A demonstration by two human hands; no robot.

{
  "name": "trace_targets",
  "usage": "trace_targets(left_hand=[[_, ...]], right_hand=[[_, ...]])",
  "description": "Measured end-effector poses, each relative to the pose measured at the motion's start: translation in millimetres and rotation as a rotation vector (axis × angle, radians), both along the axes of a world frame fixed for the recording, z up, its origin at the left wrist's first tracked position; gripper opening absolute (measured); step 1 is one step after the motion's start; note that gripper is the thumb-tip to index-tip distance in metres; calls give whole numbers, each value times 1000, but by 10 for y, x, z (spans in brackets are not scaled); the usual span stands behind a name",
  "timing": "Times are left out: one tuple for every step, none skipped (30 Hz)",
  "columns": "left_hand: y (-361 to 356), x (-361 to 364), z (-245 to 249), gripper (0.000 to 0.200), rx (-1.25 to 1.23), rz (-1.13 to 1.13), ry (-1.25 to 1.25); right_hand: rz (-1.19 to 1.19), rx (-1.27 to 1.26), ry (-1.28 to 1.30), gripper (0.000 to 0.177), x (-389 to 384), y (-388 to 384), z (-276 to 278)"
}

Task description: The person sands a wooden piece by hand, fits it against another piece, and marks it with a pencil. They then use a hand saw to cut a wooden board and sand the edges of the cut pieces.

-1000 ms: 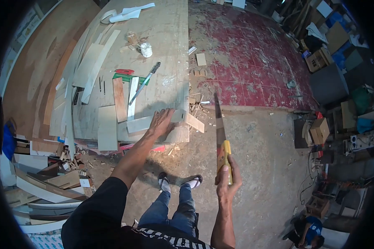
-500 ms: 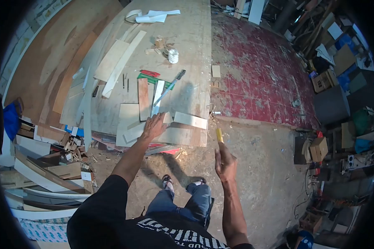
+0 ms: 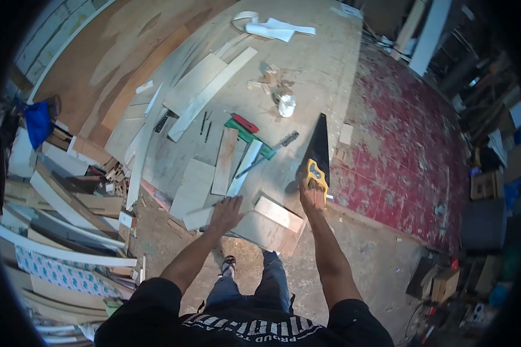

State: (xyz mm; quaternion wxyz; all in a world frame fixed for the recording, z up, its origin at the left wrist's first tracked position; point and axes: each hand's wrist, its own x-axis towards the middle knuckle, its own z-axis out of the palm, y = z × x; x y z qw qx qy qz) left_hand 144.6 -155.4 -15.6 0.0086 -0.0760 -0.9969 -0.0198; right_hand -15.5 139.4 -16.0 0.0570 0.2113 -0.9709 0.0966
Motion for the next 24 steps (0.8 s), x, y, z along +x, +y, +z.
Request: trace_targets(left_hand=[[57,37,1,67,25,30,-6],[105,61,1,67,17,63,-11],[156,102,11,67,40,97,-10],[192,119,3,67,62,124,-3],[226,115,-2,67,42,155,-52],[249,116,0,67,36,168,-52],[279,114,5,67,18,191,-46],[309,114,8,67,5,217,-42],[324,111,-6,66,54,248,-108],[346,120,11,66,57,261,-110],[373,130,28,67,89,287,-128],[390,117,53,67,120,315,-142],[390,98,58,67,119,329,-136],[393,100,53,68,154,342,-137],[404,127,44,68,188,353,-141],[416,129,45,68,180,364,-138],[417,103,45,69,229,386,-168],[403,80,29,69,276,408,-196],[389,68,12,67,289,404,-184],[365,34,-19,67,273,414,-184],[380,20,27,66,340,423,-152],[414,34,57,65,414,430,-129],[435,52,54,62,379,430,-162],[434,92,61,62,392,431,-194]], right_hand=[[14,41,-53,42,-124,-31,-48],[47,33,-58,42,-260,-43,-83],[120,-13,-135,48,-359,-49,-100],[187,-60,-208,54,-442,-102,-76],[217,-15,-157,51,-496,-161,-51],[230,-21,-158,51,-532,-261,141],[209,93,-242,45,-549,-380,404],[189,211,-326,39,-582,-488,540],[161,266,-214,30,-638,-581,489],[173,270,-214,30,-742,-683,445],[223,148,-142,29,-895,-805,407],[274,24,-67,27,-1076,-957,364],[314,-63,-63,28,-1279,-1154,275],[354,-150,-64,28,-1454,-1356,198],[365,-154,-67,28,-1568,-1554,170],[379,-189,-58,29,-1680,-1780,155],[393,-230,-45,30,-1786,-1991,157],[404,-248,-39,30,-1868,-2168,152],[342,-201,-137,35,-1927,-2336,136],[280,-151,-241,39,-1949,-2488,110],[299,-115,-195,41,-1999,-2564,-56],[302,-118,-213,41,-2087,-2657,-219],[253,-138,-260,42,-2170,-2721,-381],[198,-150,-308,43,-2161,-2696,-509]])
